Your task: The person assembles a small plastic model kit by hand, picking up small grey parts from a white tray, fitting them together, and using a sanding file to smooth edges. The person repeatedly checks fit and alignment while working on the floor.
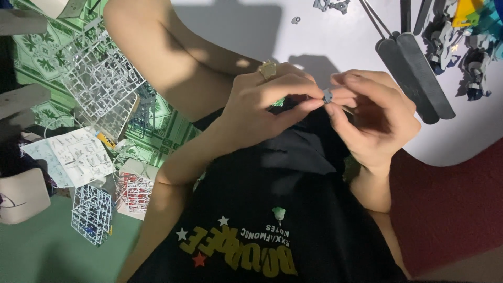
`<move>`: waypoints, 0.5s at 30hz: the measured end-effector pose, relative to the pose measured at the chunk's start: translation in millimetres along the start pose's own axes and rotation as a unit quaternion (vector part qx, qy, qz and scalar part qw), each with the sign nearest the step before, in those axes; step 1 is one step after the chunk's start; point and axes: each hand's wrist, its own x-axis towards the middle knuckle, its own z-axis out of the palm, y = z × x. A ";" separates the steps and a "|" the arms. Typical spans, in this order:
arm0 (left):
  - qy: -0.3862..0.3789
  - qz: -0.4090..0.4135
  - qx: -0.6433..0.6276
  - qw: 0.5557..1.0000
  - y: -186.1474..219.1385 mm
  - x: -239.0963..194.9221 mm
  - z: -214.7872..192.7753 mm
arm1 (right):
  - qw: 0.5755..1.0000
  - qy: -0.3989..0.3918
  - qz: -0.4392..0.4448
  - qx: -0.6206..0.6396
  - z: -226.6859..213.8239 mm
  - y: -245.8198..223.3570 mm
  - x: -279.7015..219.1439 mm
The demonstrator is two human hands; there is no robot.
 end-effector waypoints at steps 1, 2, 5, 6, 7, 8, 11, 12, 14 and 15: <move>0.000 0.000 0.001 1.000 -5.9 -3.1 3.5 | 1.000 0.000 -0.001 0.000 0.5 1.1 -0.5; 0.018 0.009 -0.027 0.999 -11.9 -6.2 6.9 | 1.000 0.019 -0.013 -0.022 1.1 2.2 -1.0; 0.053 0.009 -0.060 0.997 -13.7 -8.5 12.8 | 0.996 0.064 -0.029 -0.048 7.9 0.0 -4.5; 0.070 0.001 -0.064 0.995 -11.9 -8.3 14.2 | 0.994 0.089 -0.032 -0.053 11.0 -1.4 -6.1; 0.070 -0.001 -0.065 0.995 -13.0 -9.9 17.2 | 0.994 0.089 -0.031 -0.053 14.2 -3.3 -6.8; 0.073 -0.014 -0.102 0.992 -14.0 -11.5 20.4 | 0.990 0.103 -0.031 -0.089 17.3 -5.2 -7.5; 0.082 -0.029 -0.151 0.985 -13.4 -12.4 26.8 | 0.985 0.121 -0.032 -0.115 24.5 -9.4 -7.3; 0.091 -0.030 -0.163 0.982 -12.4 -12.2 28.0 | 0.986 0.122 -0.033 -0.104 26.9 -10.8 -6.4; 0.095 -0.028 -0.169 0.981 -11.9 -12.2 29.0 | 0.986 0.128 -0.016 -0.102 28.3 -14.8 -5.8; 0.100 -0.027 -0.176 0.979 -11.7 -12.1 29.4 | 0.986 0.133 0.002 -0.099 29.1 -16.8 -5.3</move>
